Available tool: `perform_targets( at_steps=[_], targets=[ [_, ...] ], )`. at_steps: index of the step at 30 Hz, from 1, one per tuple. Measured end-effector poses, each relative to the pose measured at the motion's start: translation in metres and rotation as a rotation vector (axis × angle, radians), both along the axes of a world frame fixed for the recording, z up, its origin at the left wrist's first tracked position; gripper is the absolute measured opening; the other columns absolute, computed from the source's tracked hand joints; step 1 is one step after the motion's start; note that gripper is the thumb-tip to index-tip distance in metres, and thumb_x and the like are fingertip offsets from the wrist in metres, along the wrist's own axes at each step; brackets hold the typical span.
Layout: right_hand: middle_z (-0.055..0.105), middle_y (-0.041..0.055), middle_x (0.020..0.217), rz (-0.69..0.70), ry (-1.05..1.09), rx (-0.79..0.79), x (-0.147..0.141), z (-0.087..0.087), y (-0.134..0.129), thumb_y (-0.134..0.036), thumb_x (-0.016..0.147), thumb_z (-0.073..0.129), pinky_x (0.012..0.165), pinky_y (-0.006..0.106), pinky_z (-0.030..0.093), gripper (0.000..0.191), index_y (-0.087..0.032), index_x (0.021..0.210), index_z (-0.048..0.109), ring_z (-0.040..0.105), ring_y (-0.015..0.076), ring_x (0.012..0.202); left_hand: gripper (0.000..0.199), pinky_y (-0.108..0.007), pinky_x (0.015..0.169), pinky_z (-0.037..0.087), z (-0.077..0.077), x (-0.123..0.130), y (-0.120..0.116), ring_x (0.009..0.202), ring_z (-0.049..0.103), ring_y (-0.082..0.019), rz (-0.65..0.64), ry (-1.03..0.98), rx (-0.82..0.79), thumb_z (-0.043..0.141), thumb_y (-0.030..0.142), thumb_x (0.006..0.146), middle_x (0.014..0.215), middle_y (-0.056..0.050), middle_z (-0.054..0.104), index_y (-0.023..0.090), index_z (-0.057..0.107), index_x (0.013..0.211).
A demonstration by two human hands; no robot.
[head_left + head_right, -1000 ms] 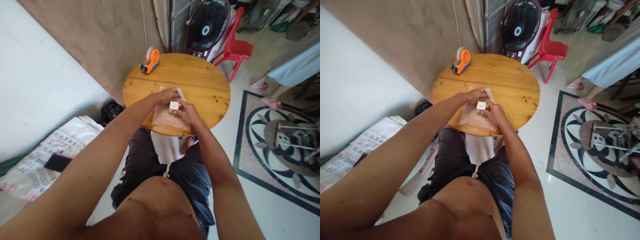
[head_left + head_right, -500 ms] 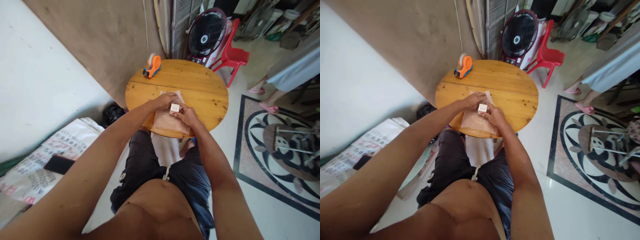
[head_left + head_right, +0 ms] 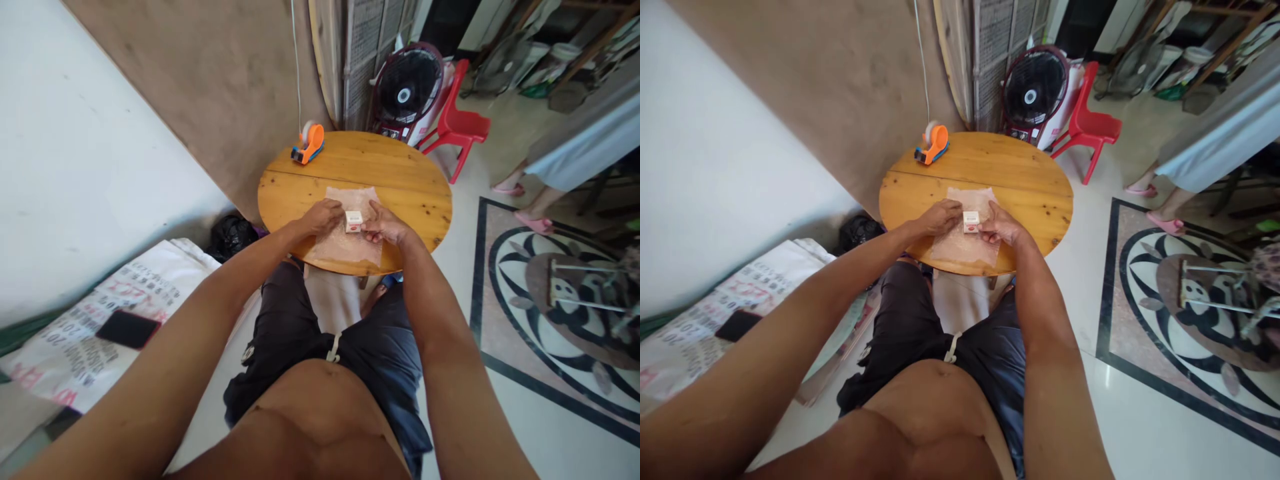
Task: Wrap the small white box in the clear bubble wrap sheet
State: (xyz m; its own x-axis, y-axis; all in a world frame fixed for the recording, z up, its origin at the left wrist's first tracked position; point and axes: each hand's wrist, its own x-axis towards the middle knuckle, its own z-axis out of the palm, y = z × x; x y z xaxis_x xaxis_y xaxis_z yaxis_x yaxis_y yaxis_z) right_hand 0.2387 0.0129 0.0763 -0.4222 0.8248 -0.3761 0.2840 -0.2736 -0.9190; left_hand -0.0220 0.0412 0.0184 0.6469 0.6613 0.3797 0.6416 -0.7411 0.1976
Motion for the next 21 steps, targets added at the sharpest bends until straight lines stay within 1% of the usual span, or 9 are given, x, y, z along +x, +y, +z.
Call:
perform_targets(
  at_steps=[3,5,6,10,11,13,17,19,21],
  targets=[
    [0.068,-0.0041,0.065,0.008,0.021,-0.022,0.002,0.001,0.0,-0.014,0.076,0.085,0.043,0.02,0.046,0.132,-0.015,0.166,-0.011,0.063,0.0137,0.05,0.036,-0.045,0.108,0.049,0.003,-0.006,-0.018,0.12,0.064,-0.026,0.005,-0.061,-0.005,0.048,0.032,0.098,0.129,-0.016,0.068,0.017,0.07,0.121],
    [0.07,-0.0033,0.066,0.024,0.029,-0.025,0.003,0.002,0.0,-0.014,0.077,0.085,0.044,0.02,0.048,0.129,-0.016,0.167,-0.008,0.063,0.0135,0.05,0.037,-0.046,0.11,0.048,0.007,-0.008,-0.037,0.125,0.062,-0.026,-0.017,-0.107,0.002,0.047,0.035,0.1,0.132,-0.015,0.068,0.018,0.068,0.125],
    [0.07,-0.003,0.066,0.028,0.031,-0.024,0.003,0.002,-0.001,-0.014,0.078,0.085,0.045,0.02,0.048,0.127,-0.016,0.167,-0.006,0.063,0.0134,0.05,0.039,-0.047,0.111,0.047,0.01,-0.008,-0.049,0.129,0.06,-0.027,-0.04,-0.116,0.006,0.048,0.039,0.1,0.135,-0.015,0.066,0.019,0.067,0.128],
    [0.07,-0.0028,0.065,0.052,0.008,-0.02,0.004,0.003,0.0,-0.014,0.081,0.082,0.047,0.019,0.05,0.121,-0.015,0.168,-0.002,0.063,0.0125,0.051,0.067,-0.052,0.112,0.046,0.015,-0.003,-0.1,0.132,0.057,-0.034,-0.191,-0.054,0.019,0.06,0.064,0.09,0.142,-0.021,0.061,0.015,0.06,0.135],
    [0.069,-0.0028,0.064,0.06,0.003,-0.02,0.005,0.002,0.0,-0.014,0.081,0.083,0.047,0.019,0.05,0.121,-0.015,0.168,-0.001,0.063,0.0125,0.051,0.07,-0.053,0.112,0.046,0.015,-0.001,-0.11,0.134,0.056,-0.036,-0.209,-0.025,0.022,0.061,0.065,0.089,0.143,-0.023,0.06,0.013,0.059,0.135],
    [0.07,-0.0022,0.065,0.078,0.002,-0.023,0.005,0.002,0.001,-0.018,0.079,0.086,0.048,0.02,0.051,0.121,-0.015,0.168,0.004,0.064,0.0129,0.052,0.062,-0.055,0.113,0.045,0.013,0.005,-0.124,0.134,0.055,-0.037,-0.203,0.013,0.032,0.061,0.059,0.092,0.142,-0.025,0.06,0.012,0.06,0.132],
    [0.07,-0.0016,0.066,0.101,-0.02,-0.006,0.005,0.0,0.001,-0.028,0.075,0.091,0.048,0.02,0.052,0.115,-0.017,0.166,0.022,0.065,0.0141,0.054,0.042,-0.05,0.115,0.045,0.008,0.014,-0.129,0.134,0.056,-0.033,-0.21,0.015,0.011,0.057,0.046,0.097,0.138,-0.022,0.062,0.013,0.063,0.124],
    [0.068,-0.0027,0.062,0.115,-0.043,0.027,0.005,0.0,-0.001,-0.033,0.074,0.092,0.046,0.021,0.051,0.108,-0.019,0.163,0.032,0.064,0.0139,0.051,0.037,-0.048,0.115,0.046,0.008,0.016,-0.126,0.134,0.056,-0.031,-0.198,0.006,0.001,0.057,0.041,0.097,0.139,-0.021,0.062,0.014,0.064,0.122],
    [0.066,-0.0033,0.059,0.122,-0.061,0.057,0.004,0.001,-0.003,-0.037,0.074,0.092,0.044,0.02,0.049,0.102,-0.018,0.159,0.039,0.061,0.0134,0.048,0.033,-0.048,0.114,0.047,0.009,0.017,-0.123,0.133,0.057,-0.031,-0.174,0.0,0.001,0.058,0.035,0.096,0.139,-0.02,0.062,0.015,0.064,0.122]
  ],
)
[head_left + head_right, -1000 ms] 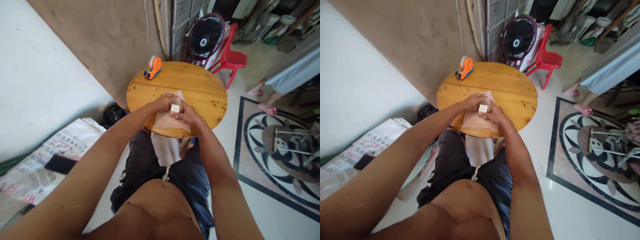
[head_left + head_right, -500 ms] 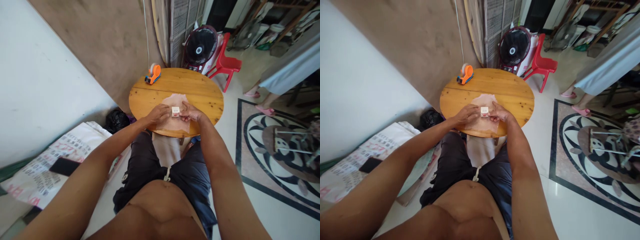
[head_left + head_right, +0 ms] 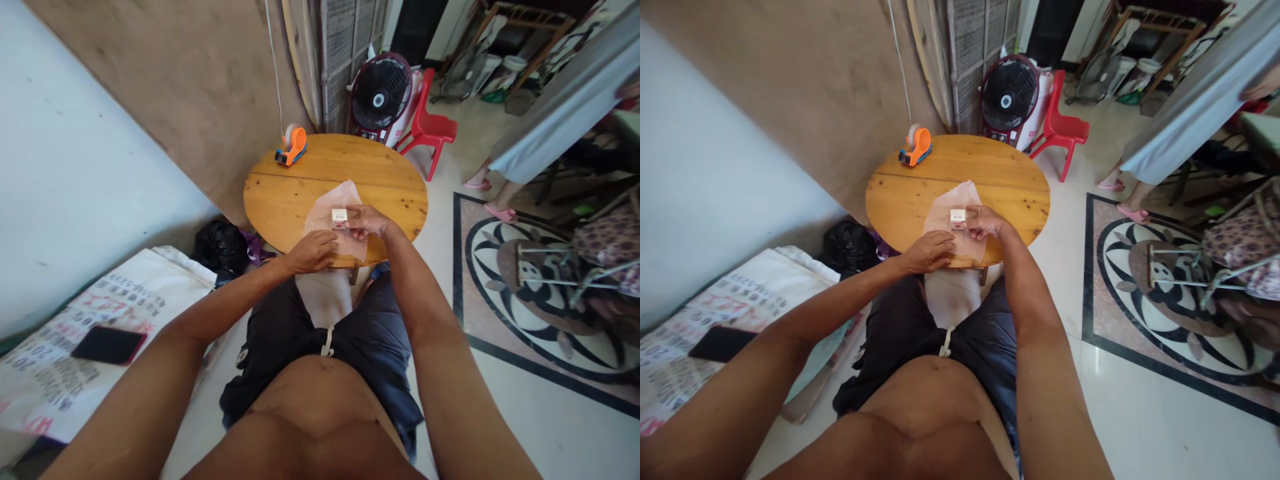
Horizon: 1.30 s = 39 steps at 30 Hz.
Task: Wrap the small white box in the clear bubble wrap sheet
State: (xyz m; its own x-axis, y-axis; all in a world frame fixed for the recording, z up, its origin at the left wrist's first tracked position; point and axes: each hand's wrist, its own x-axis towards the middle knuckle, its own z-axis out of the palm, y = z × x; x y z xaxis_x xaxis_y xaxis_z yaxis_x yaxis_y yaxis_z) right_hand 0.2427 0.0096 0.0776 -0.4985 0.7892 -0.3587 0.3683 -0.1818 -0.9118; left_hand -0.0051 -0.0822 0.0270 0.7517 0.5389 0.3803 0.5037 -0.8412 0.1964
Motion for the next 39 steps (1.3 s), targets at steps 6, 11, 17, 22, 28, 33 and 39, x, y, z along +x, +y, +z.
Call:
perform_targets(
  at_steps=[6,11,17,22,28,33,39],
  targets=[
    [0.056,-0.0094,0.051,0.008,-0.15,0.162,-0.008,0.0,-0.005,-0.029,0.079,0.088,0.041,0.019,0.042,0.108,-0.014,0.165,0.025,0.052,0.0102,0.039,0.028,-0.045,0.11,0.05,-0.002,0.004,0.002,0.127,0.06,-0.029,0.043,0.009,-0.003,0.056,0.027,0.093,0.131,-0.017,0.066,0.016,0.067,0.117],
    [0.055,-0.0105,0.058,0.0,-0.172,0.29,-0.018,-0.011,-0.004,-0.02,0.083,0.079,0.039,0.017,0.036,0.072,-0.02,0.15,0.054,0.045,0.0057,0.038,0.03,-0.047,0.11,0.05,-0.011,0.009,-0.001,0.128,0.061,-0.028,0.099,-0.008,0.015,0.052,0.027,0.096,0.131,-0.017,0.066,0.016,0.067,0.121],
    [0.058,-0.0086,0.065,-0.044,-0.16,0.306,-0.018,-0.018,-0.003,-0.023,0.082,0.079,0.042,0.017,0.034,0.064,-0.017,0.141,0.057,0.043,0.0046,0.042,0.03,-0.046,0.108,0.051,-0.011,0.01,-0.001,0.123,0.063,-0.028,0.106,-0.007,0.009,0.049,0.029,0.098,0.126,-0.015,0.069,0.016,0.068,0.118],
    [0.061,-0.0083,0.072,-0.029,-0.18,0.354,-0.015,-0.016,-0.008,-0.019,0.082,0.077,0.048,0.017,0.039,0.063,-0.019,0.141,0.058,0.045,0.0044,0.048,0.032,-0.049,0.107,0.053,-0.018,0.009,0.002,0.121,0.064,-0.028,0.074,-0.069,-0.002,0.048,0.03,0.098,0.122,-0.016,0.071,0.018,0.069,0.12],
    [0.062,-0.0077,0.072,-0.027,-0.312,0.399,-0.011,-0.019,-0.007,-0.027,0.083,0.079,0.063,0.024,0.049,0.077,-0.02,0.153,0.047,0.054,0.0103,0.054,0.028,-0.049,0.101,0.059,-0.03,0.005,0.015,0.112,0.069,-0.029,0.096,-0.137,0.012,0.047,0.028,0.096,0.118,-0.012,0.075,0.026,0.073,0.107],
    [0.066,-0.0015,0.078,-0.078,-0.383,0.605,-0.008,-0.017,-0.022,-0.038,0.089,0.074,0.078,0.026,0.05,0.07,-0.015,0.15,0.05,0.059,0.0139,0.069,0.029,-0.049,0.1,0.061,-0.014,0.009,0.013,0.112,0.07,-0.028,0.165,-0.184,-0.016,0.047,0.027,0.096,0.115,-0.013,0.075,0.024,0.075,0.103],
    [0.069,0.0045,0.083,-0.114,-0.302,0.742,0.0,-0.014,-0.039,-0.046,0.094,0.061,0.082,0.032,0.051,0.06,-0.01,0.143,0.059,0.06,0.0178,0.074,0.034,-0.044,0.106,0.058,0.004,0.01,0.019,0.12,0.067,-0.024,0.18,-0.193,0.008,0.043,0.026,0.101,0.125,-0.014,0.073,0.018,0.071,0.119]
  ],
)
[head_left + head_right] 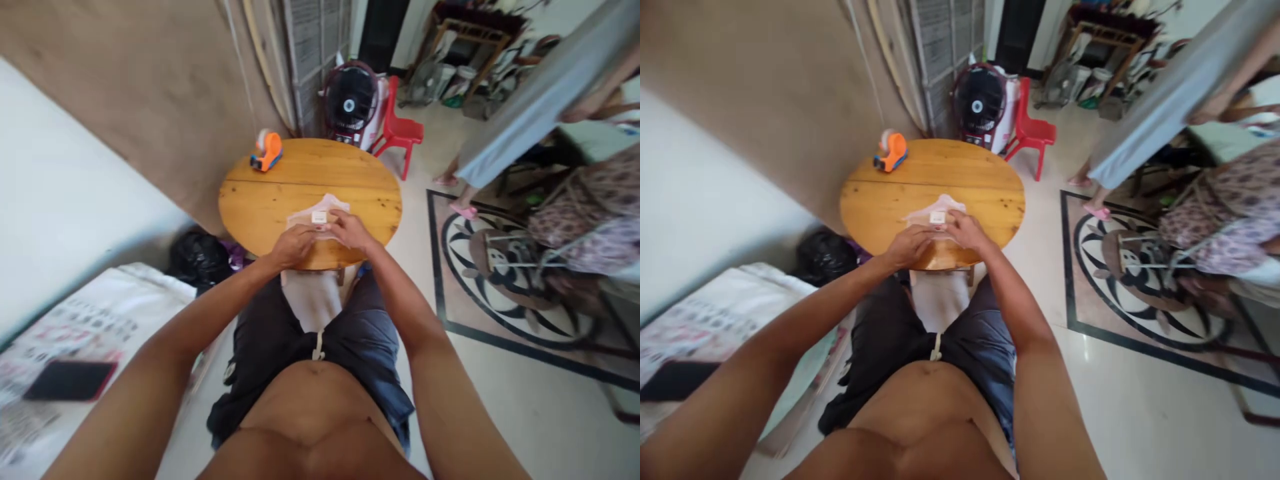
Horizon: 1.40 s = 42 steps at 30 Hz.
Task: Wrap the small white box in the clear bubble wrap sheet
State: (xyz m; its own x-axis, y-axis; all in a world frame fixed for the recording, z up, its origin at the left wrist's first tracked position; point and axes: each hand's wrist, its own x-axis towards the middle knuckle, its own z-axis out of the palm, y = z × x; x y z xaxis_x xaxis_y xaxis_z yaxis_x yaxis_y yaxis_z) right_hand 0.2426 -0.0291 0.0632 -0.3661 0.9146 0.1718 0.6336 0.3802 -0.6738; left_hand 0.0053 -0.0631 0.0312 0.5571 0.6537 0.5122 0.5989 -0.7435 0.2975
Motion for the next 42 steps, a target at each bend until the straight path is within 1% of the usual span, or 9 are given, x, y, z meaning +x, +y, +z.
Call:
perform_targets(
  at_steps=[4,10,14,17,20,25,30,37,42],
  targets=[
    [0.074,0.0113,0.099,0.054,0.017,0.046,0.004,0.007,-0.003,-0.051,0.096,0.055,0.088,0.034,0.052,0.062,-0.009,0.14,0.062,0.065,0.0207,0.085,0.034,-0.043,0.107,0.056,0.008,0.0,0.008,0.122,0.066,-0.022,-0.006,-0.024,0.03,0.043,0.024,0.103,0.126,-0.014,0.073,0.017,0.071,0.121],
    [0.07,0.0183,0.129,0.115,0.05,0.038,0.005,0.016,-0.006,-0.067,0.096,0.049,0.104,0.043,0.05,0.072,-0.013,0.141,0.062,0.066,0.0286,0.116,0.031,-0.044,0.111,0.054,0.014,0.006,0.023,0.125,0.064,-0.024,0.058,-0.022,-0.012,0.046,0.025,0.101,0.13,-0.016,0.07,0.014,0.072,0.114],
    [0.065,0.017,0.14,0.146,0.03,0.006,0.005,0.019,-0.004,-0.065,0.087,0.064,0.106,0.044,0.049,0.071,-0.018,0.141,0.063,0.062,0.0308,0.125,0.03,-0.046,0.111,0.053,0.016,0.007,0.036,0.125,0.064,-0.024,0.078,-0.066,-0.07,0.045,0.022,0.097,0.13,-0.014,0.07,0.015,0.072,0.108],
    [0.07,0.0152,0.13,0.093,-0.053,0.06,0.002,0.021,0.001,-0.049,0.083,0.073,0.103,0.042,0.049,0.056,-0.017,0.129,0.07,0.064,0.0301,0.116,0.03,-0.043,0.107,0.055,0.02,0.007,0.046,0.117,0.067,-0.023,0.085,-0.094,-0.103,0.046,0.022,0.094,0.121,-0.013,0.073,0.016,0.072,0.107],
    [0.074,0.0106,0.103,0.044,-0.101,0.112,-0.005,0.023,0.007,-0.041,0.088,0.063,0.091,0.035,0.049,0.032,-0.016,0.104,0.074,0.063,0.0238,0.094,0.03,-0.041,0.102,0.055,0.027,0.008,0.055,0.107,0.07,-0.023,0.088,-0.09,-0.116,0.045,0.023,0.093,0.11,-0.012,0.076,0.016,0.073,0.102],
    [0.06,0.001,0.069,-0.087,-0.047,0.087,-0.016,0.024,0.016,-0.04,0.091,0.055,0.07,0.026,0.039,0.03,-0.017,0.075,0.066,0.049,0.0146,0.068,0.03,-0.036,0.092,0.056,0.038,0.013,0.068,0.092,0.071,-0.022,0.109,-0.057,-0.176,0.047,0.025,0.092,0.094,-0.01,0.077,0.015,0.075,0.09],
    [0.053,-0.0023,0.062,-0.242,0.016,0.035,-0.02,0.014,0.029,-0.041,0.087,0.057,0.063,0.026,0.035,0.031,-0.018,0.067,0.062,0.044,0.0124,0.062,0.025,-0.03,0.083,0.055,0.04,0.017,0.079,0.085,0.07,-0.019,0.185,-0.139,-0.283,0.054,0.024,0.087,0.091,-0.006,0.078,0.016,0.078,0.089],
    [0.057,-0.0016,0.062,-0.345,-0.018,-0.064,-0.018,0.006,0.044,-0.035,0.08,0.066,0.064,0.026,0.039,0.022,-0.017,0.069,0.068,0.05,0.0137,0.064,0.02,-0.029,0.074,0.054,0.03,0.016,0.091,0.076,0.068,-0.018,0.251,-0.226,-0.387,0.06,0.016,0.08,0.082,-0.004,0.076,0.015,0.08,0.083],
    [0.064,0.0004,0.068,-0.359,-0.071,-0.087,-0.02,0.004,0.047,-0.032,0.081,0.068,0.069,0.026,0.045,0.018,-0.016,0.078,0.074,0.057,0.0155,0.069,0.02,-0.031,0.081,0.056,0.023,0.017,0.098,0.079,0.069,-0.019,0.295,-0.236,-0.404,0.061,0.013,0.077,0.083,-0.004,0.076,0.016,0.08,0.081]
  ],
)
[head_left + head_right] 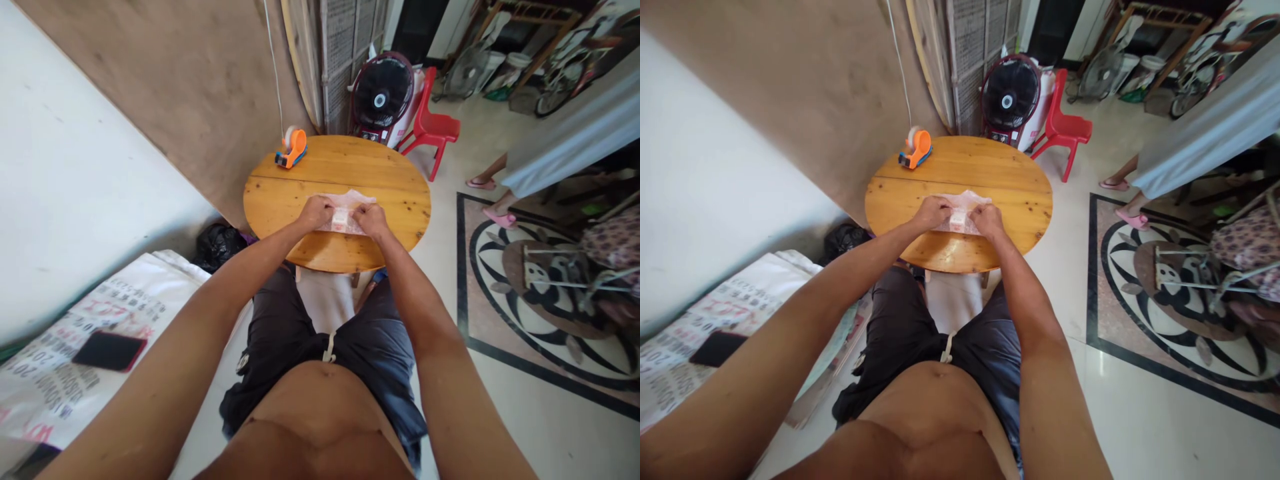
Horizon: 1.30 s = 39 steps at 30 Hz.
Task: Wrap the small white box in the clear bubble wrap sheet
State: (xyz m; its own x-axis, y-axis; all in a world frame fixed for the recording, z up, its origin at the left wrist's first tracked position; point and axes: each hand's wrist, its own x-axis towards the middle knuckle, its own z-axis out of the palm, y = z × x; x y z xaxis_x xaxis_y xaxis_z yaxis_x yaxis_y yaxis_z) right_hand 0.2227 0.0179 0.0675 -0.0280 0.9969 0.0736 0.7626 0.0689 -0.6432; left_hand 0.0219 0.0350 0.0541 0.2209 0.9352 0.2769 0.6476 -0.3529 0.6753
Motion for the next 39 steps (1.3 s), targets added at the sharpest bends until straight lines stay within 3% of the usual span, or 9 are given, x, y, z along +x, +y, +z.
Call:
perform_targets(
  at_steps=[4,7,11,14,17,21,28,33,39],
  targets=[
    [0.07,0.0029,0.076,0.009,-0.01,-0.036,0.001,-0.002,0.001,-0.029,0.082,0.068,0.075,0.027,0.049,0.019,-0.015,0.087,0.079,0.063,0.0178,0.076,0.022,-0.031,0.084,0.056,0.004,0.0,0.0,0.086,0.07,-0.02,0.005,0.073,0.017,0.06,0.012,0.078,0.091,-0.005,0.078,0.016,0.08,0.087],
    [0.074,0.0052,0.084,0.014,-0.033,-0.051,0.001,-0.001,0.0,-0.026,0.083,0.068,0.08,0.028,0.051,0.021,-0.014,0.095,0.081,0.066,0.0192,0.081,0.026,-0.037,0.086,0.055,0.016,0.0,-0.01,0.091,0.069,-0.024,0.031,0.282,0.064,0.055,0.012,0.085,0.099,-0.012,0.077,0.013,0.078,0.095],
    [0.077,0.0065,0.092,0.031,-0.1,-0.032,0.0,0.0,0.0,-0.026,0.085,0.068,0.084,0.028,0.052,0.022,-0.014,0.098,0.081,0.069,0.0199,0.087,0.033,-0.051,0.101,0.048,0.027,0.005,-0.046,0.116,0.063,-0.034,-0.058,0.561,0.359,0.045,0.018,0.097,0.121,-0.022,0.071,0.009,0.074,0.111],
    [0.079,0.0071,0.096,0.053,-0.137,-0.015,-0.002,-0.002,0.001,-0.024,0.087,0.064,0.086,0.027,0.052,0.023,-0.014,0.098,0.081,0.07,0.0194,0.091,0.039,-0.048,0.108,0.045,0.019,0.014,-0.076,0.127,0.058,-0.033,-0.265,0.621,0.492,0.04,0.021,0.101,0.13,-0.02,0.067,0.009,0.069,0.124],
    [0.079,0.0072,0.099,0.042,-0.158,-0.033,-0.003,-0.004,0.002,-0.024,0.089,0.062,0.088,0.027,0.052,0.025,-0.014,0.102,0.081,0.07,0.019,0.092,0.049,-0.051,0.115,0.04,0.003,0.022,-0.092,0.141,0.049,-0.038,-0.284,0.666,0.492,0.046,0.029,0.1,0.144,-0.023,0.059,0.003,0.058,0.14],
    [0.08,0.0074,0.101,0.029,-0.205,-0.049,-0.001,-0.004,0.002,-0.026,0.09,0.06,0.09,0.028,0.052,0.026,-0.015,0.103,0.08,0.071,0.0202,0.095,0.059,-0.051,0.117,0.036,-0.006,0.024,-0.09,0.144,0.045,-0.038,-0.236,0.641,0.424,0.05,0.034,0.098,0.153,-0.024,0.051,0.004,0.049,0.148],
    [0.079,0.0105,0.112,-0.008,-0.328,-0.049,0.001,-0.004,-0.001,-0.028,0.092,0.06,0.095,0.031,0.051,0.03,-0.016,0.113,0.078,0.071,0.0234,0.105,0.05,-0.049,0.11,0.039,0.01,0.012,-0.07,0.132,0.049,-0.035,-0.311,0.6,0.366,0.047,0.036,0.099,0.143,-0.02,0.056,0.011,0.057,0.141],
    [0.076,0.0177,0.113,-0.055,-0.443,-0.002,-0.003,-0.004,-0.013,-0.038,0.097,0.054,0.096,0.034,0.05,0.037,-0.015,0.115,0.077,0.069,0.0282,0.109,0.045,-0.046,0.112,0.038,0.005,0.01,-0.064,0.129,0.048,-0.032,-0.335,0.586,0.403,0.051,0.033,0.096,0.14,-0.017,0.056,0.014,0.059,0.137],
    [0.066,0.0231,0.124,-0.171,-0.35,0.262,0.007,-0.012,-0.051,-0.036,0.101,0.045,0.095,0.041,0.05,0.046,-0.008,0.13,0.067,0.064,0.0302,0.106,0.042,-0.047,0.109,0.039,-0.006,0.016,-0.063,0.126,0.047,-0.032,-0.277,0.529,0.406,0.047,0.033,0.099,0.137,-0.017,0.056,0.016,0.06,0.135]
  ],
)
